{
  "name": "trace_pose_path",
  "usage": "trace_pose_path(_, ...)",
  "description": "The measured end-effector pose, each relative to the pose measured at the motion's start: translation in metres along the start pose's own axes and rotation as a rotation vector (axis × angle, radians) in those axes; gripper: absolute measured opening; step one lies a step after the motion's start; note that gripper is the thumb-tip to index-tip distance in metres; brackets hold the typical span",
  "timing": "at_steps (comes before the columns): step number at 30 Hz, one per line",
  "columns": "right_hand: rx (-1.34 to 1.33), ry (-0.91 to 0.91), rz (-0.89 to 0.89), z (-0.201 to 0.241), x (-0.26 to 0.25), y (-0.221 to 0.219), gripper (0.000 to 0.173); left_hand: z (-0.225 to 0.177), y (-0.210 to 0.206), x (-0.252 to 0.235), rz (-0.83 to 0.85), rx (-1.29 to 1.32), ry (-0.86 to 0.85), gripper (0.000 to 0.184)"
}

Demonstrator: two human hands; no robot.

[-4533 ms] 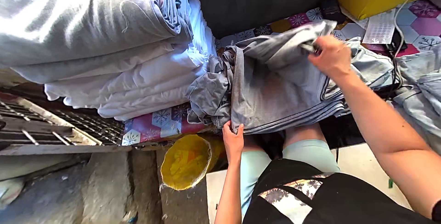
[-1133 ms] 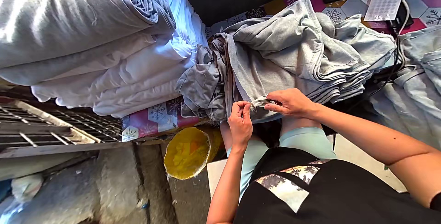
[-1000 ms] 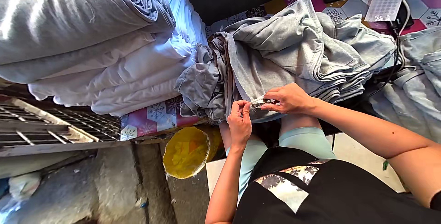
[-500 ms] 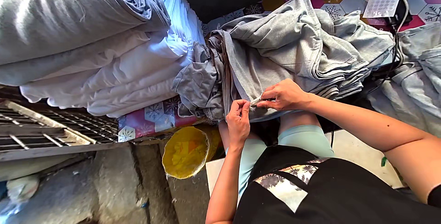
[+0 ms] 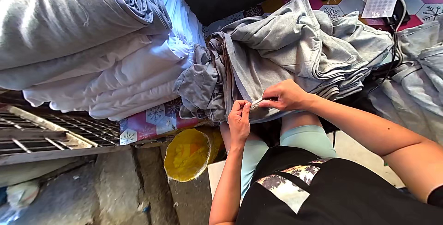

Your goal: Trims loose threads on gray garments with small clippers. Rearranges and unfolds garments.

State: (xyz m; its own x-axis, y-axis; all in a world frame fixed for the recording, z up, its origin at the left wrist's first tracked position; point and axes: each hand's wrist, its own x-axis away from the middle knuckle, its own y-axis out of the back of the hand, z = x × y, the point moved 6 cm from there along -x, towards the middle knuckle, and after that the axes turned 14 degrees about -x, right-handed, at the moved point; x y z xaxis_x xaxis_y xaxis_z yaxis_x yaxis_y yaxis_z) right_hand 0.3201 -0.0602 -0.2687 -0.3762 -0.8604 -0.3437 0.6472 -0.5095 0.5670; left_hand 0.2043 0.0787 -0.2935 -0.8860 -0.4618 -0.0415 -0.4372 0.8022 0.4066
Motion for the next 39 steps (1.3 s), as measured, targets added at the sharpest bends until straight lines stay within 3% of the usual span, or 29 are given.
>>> trace_pose_path(3, -0.415, -0.216, 0.031, -0.027, 0.003, -0.012, 0.039, 0.001, -0.004, 0.000, 0.016, 0.044, -0.016, 0.009)
trace_pose_path(5, -0.694, -0.311, 0.005, -0.033, 0.007, -0.029, 0.016, 0.002, 0.002, 0.002, 0.005, 0.031, -0.062, 0.011)
trace_pose_path(8, -0.847, -0.365, -0.063, -0.026, 0.010, -0.031, 0.016, 0.017, 0.044, 0.012, -0.100, -0.281, -0.085, 0.016)
trace_pose_path(10, -0.875, -0.377, -0.108, -0.025, 0.012, -0.027, 0.014, 0.037, 0.084, 0.023, -0.156, -0.757, 0.131, 0.024)
trace_pose_path(12, -0.927, -0.396, -0.144, -0.026, 0.014, -0.027, 0.012, 0.058, 0.101, 0.029, -0.077, -0.987, 0.379, 0.039)
trace_pose_path(14, -0.989, -0.444, -0.156, -0.025, 0.015, -0.030, 0.013, 0.052, 0.089, 0.029, -0.144, -0.821, 0.201, 0.035)
trace_pose_path(17, -1.060, -0.501, -0.135, -0.019, 0.017, -0.036, 0.014, 0.030, 0.038, 0.020, -0.086, -0.190, -0.029, 0.039)
trace_pose_path(19, -1.094, -0.519, -0.133, -0.017, 0.017, -0.037, 0.016, 0.015, 0.012, 0.011, 0.016, 0.138, -0.032, 0.038)
trace_pose_path(21, -1.010, -0.486, -0.202, -0.018, 0.019, -0.032, 0.010, 0.004, -0.001, 0.005, 0.053, 0.292, 0.050, 0.030)
trace_pose_path(22, -0.884, -0.425, -0.256, -0.018, 0.021, -0.025, 0.004, 0.001, -0.003, 0.003, 0.059, 0.296, 0.088, 0.027)
trace_pose_path(25, -0.456, -0.128, -0.382, -0.005, 0.026, -0.008, 0.015, -0.004, -0.002, 0.002, 0.053, 0.227, 0.131, 0.023)
trace_pose_path(28, -0.204, 0.092, -0.377, 0.013, 0.027, -0.011, 0.007, -0.008, -0.001, 0.004, 0.054, 0.182, 0.122, 0.022)
trace_pose_path(31, 0.059, 0.198, -0.329, 0.031, 0.026, -0.019, 0.007, -0.008, -0.002, 0.005, 0.039, 0.174, 0.124, 0.022)
trace_pose_path(36, -0.277, -0.055, -0.280, 0.034, 0.038, -0.027, 0.009, -0.005, -0.001, 0.006, 0.014, 0.262, 0.200, 0.023)
trace_pose_path(39, -0.143, -0.237, -0.305, 0.020, 0.046, -0.016, 0.039, 0.001, -0.001, 0.007, 0.002, 0.358, 0.282, 0.019)
